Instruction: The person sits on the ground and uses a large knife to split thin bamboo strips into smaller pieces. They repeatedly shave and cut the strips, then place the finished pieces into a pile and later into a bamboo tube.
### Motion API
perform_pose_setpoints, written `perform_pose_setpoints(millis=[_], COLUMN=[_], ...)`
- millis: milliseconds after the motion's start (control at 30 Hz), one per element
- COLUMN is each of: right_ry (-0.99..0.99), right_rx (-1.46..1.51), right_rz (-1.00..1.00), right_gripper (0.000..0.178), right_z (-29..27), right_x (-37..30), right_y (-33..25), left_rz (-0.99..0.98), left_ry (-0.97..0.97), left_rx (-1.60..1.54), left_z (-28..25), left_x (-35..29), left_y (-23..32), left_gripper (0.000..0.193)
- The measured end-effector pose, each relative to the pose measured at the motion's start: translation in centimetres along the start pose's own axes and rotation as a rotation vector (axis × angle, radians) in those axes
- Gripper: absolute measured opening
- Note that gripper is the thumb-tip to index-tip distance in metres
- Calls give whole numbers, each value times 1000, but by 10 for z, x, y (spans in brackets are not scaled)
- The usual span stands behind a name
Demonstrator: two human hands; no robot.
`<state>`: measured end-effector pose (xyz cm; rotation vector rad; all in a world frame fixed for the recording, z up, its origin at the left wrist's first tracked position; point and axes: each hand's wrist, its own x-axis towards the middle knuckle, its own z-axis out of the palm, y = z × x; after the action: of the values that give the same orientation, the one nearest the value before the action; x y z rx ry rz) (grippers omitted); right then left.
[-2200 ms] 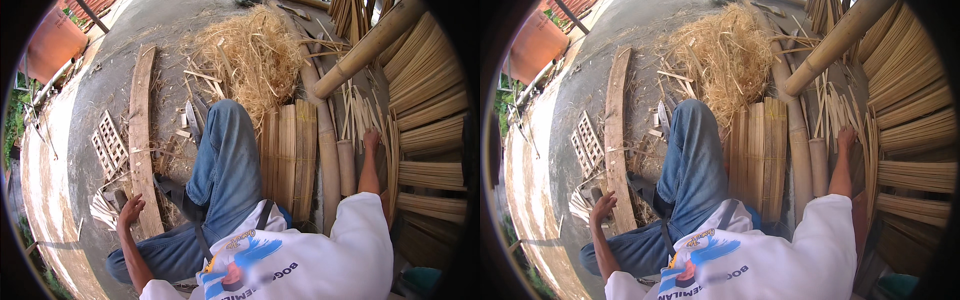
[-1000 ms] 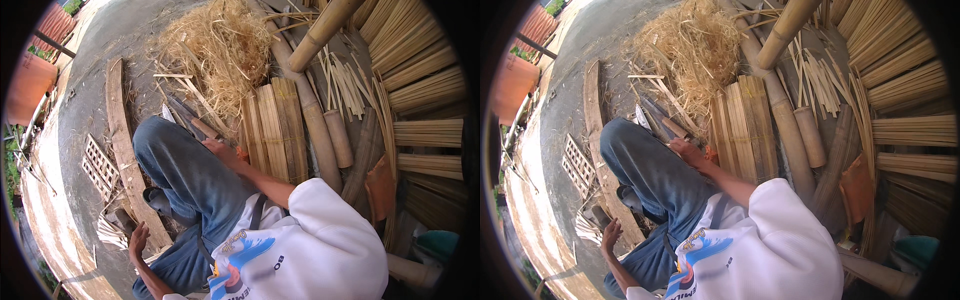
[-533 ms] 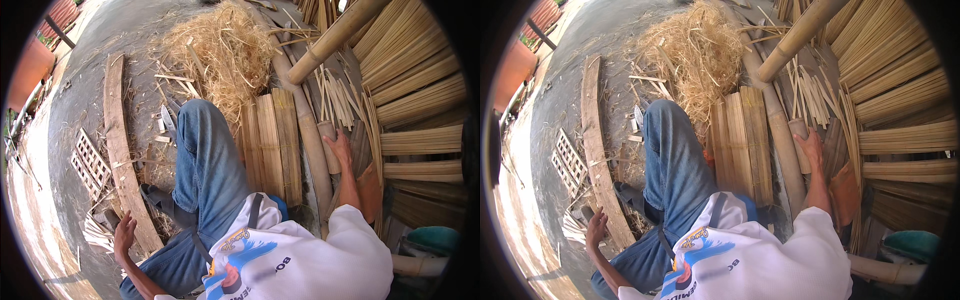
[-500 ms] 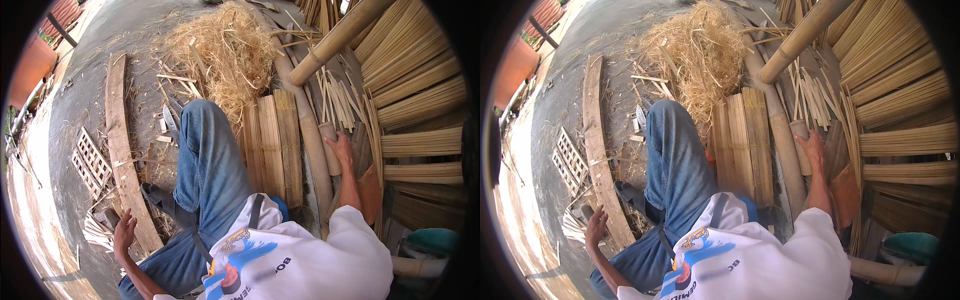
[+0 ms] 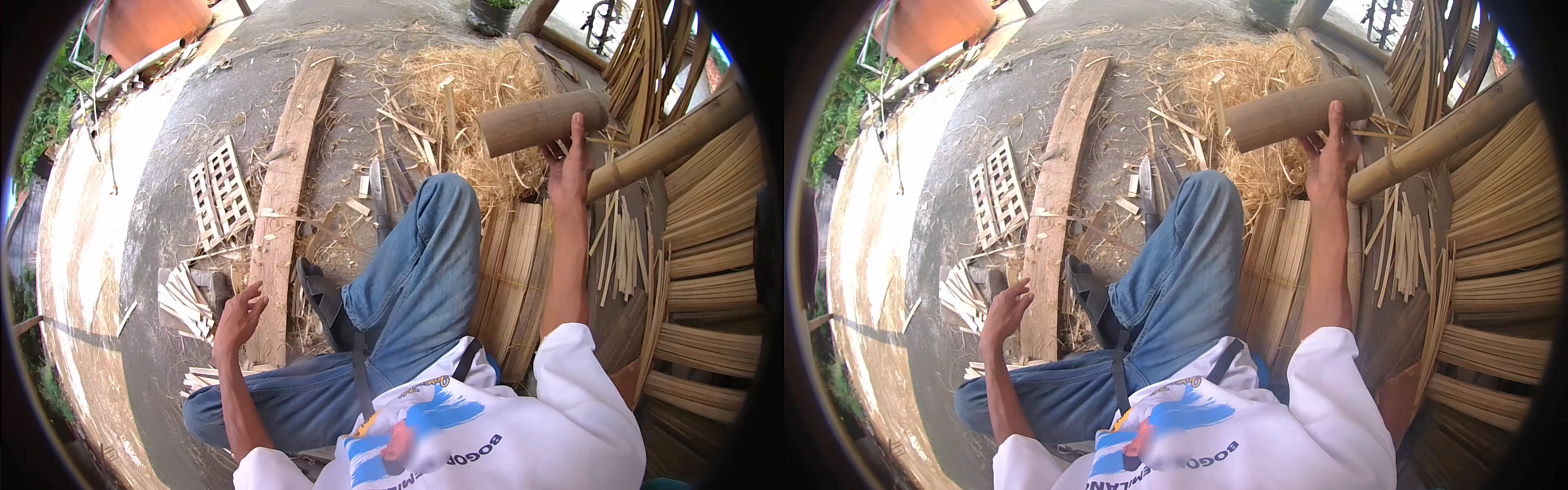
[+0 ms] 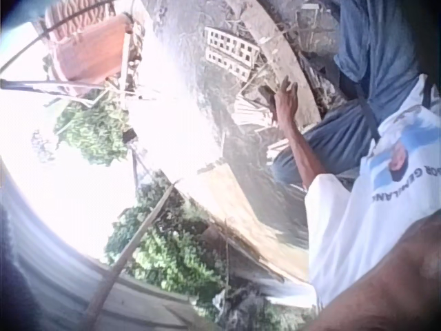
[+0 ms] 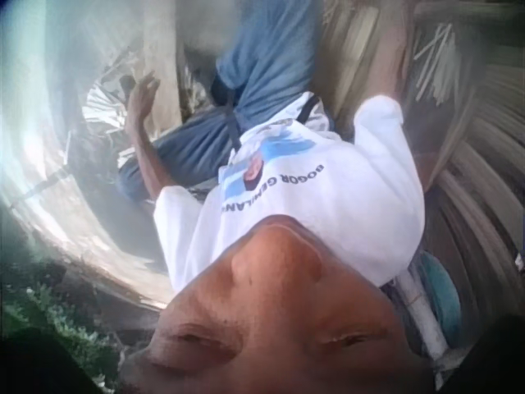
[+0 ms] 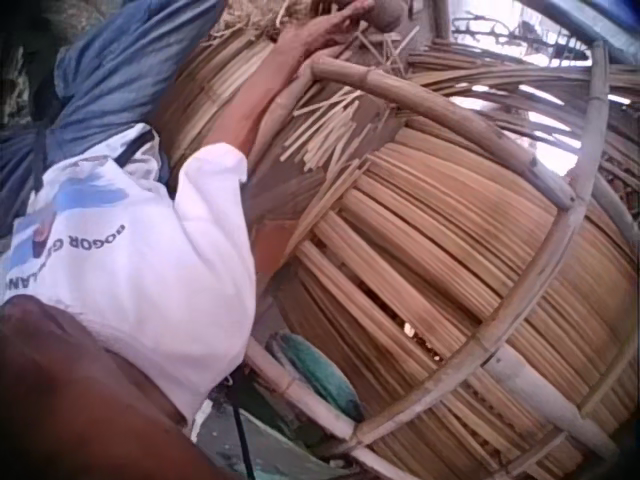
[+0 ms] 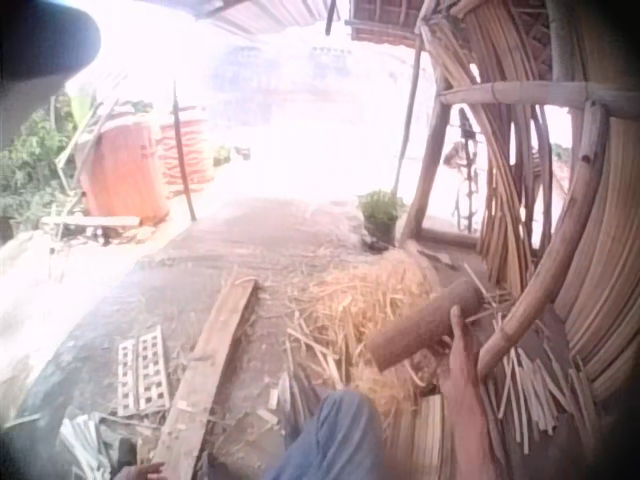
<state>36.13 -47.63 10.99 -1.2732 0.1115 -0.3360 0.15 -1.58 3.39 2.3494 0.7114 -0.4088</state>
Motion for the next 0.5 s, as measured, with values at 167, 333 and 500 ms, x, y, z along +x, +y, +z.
perform_pose_setpoints(millis=[167, 333, 500], right_ry=[-431, -540, -599], right_rx=[383, 472, 444], right_rz=[738, 1313, 1489], right_gripper=[74, 71, 71], right_z=[146, 195, 199], right_x=[-97, -215, -296], right_y=[112, 212, 234], left_rz=[140, 334, 399], left_ry=[295, 477, 595], left_rx=[-210, -338, -247], left_z=[0, 3, 3], left_x=[3, 4, 9], left_y=[15, 38, 42], left_gripper=[49, 92, 106])
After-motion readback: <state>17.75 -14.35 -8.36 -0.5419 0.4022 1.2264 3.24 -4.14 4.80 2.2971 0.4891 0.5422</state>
